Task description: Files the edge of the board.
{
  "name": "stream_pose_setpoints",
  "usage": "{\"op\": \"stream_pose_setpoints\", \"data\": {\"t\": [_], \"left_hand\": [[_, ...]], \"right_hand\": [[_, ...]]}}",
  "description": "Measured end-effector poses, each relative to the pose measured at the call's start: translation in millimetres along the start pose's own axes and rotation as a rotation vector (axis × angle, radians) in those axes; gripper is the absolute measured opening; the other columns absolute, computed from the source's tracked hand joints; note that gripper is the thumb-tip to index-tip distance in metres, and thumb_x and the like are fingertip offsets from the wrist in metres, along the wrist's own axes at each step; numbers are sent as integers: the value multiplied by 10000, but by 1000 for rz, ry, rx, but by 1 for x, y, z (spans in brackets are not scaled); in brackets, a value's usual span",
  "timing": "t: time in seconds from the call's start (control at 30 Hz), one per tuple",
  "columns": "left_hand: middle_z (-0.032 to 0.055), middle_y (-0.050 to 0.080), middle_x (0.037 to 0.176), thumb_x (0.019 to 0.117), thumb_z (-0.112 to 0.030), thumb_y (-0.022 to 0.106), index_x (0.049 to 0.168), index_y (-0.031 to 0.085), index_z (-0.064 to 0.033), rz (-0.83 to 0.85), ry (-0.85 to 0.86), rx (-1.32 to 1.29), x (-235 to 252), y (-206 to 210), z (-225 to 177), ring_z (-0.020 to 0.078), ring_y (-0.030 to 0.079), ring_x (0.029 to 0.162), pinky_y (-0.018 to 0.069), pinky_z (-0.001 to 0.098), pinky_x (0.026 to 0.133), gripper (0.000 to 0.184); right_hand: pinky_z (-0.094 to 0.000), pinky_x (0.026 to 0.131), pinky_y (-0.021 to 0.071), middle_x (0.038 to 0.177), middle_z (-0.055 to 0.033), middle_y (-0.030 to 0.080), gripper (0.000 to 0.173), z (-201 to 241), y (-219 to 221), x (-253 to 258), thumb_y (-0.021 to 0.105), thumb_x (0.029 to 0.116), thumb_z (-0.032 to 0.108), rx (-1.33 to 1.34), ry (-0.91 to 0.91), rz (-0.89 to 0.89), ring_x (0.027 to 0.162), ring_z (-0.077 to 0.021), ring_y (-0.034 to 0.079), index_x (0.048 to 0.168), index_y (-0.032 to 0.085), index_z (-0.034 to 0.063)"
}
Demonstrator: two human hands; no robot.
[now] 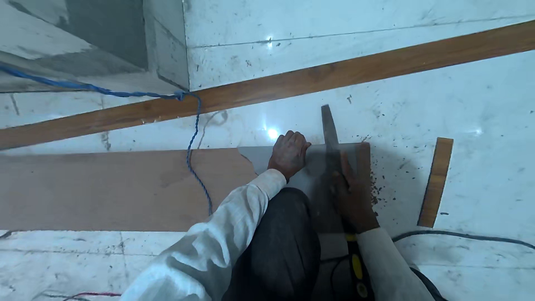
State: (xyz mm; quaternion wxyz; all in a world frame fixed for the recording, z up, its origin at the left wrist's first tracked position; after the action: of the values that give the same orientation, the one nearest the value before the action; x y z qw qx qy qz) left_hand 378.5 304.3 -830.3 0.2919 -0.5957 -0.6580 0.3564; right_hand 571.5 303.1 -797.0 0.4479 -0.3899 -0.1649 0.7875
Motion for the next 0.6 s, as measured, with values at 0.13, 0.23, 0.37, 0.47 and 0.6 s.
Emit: {"op": "stream_pose_setpoints", "data": {"t": [0.13,0.23,0.37,0.47,0.6], "left_hand": [[241,703,1021,1043,-144,542,982,691,77,72,-39,6,-1,-1,-1,408,684,1018,531,511,863,273],[237,703,1007,1039,-146,547,966,689,74,46,-21,4,0,0,-2,403,687,1003,535,509,849,271],[227,705,978,1029,-142,563,944,688,72,6,-4,9,-2,0,-1,395,692,972,540,498,831,262],[230,697,960,1030,-145,565,926,678,78,11,-10,21,-1,0,-3,395,689,959,537,492,817,271],[228,697,968,1035,-145,559,931,678,75,24,-14,21,-1,-1,-3,392,687,969,534,488,823,271]], "right_hand": [[-304,374,443,653,-33,518,575,-4,-11,-30,427,1089,197,361,189,110,417,-125,458,1634,243,197],[-293,361,433,614,-12,485,565,-4,-9,-35,416,1093,195,429,212,128,401,-116,448,1633,249,200],[-286,376,430,630,-16,497,561,0,-4,-35,414,1099,193,415,254,134,418,-115,454,1634,249,224],[-280,369,428,653,-17,511,566,-2,-3,-35,410,1097,180,427,251,137,423,-114,464,1636,242,217],[-270,358,418,626,-8,489,569,-2,-3,-37,404,1094,176,460,229,139,405,-105,443,1637,236,200]]}}
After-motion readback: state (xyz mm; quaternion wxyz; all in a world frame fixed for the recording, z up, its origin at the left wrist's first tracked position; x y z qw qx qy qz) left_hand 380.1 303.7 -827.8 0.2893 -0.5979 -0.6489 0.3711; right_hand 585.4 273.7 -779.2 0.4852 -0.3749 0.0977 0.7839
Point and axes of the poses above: each hand's wrist, its own x-axis towards the middle knuckle, its own y-axis out of the palm, z = x × y, the point moved 3 cm from there along x, towards the middle knuckle
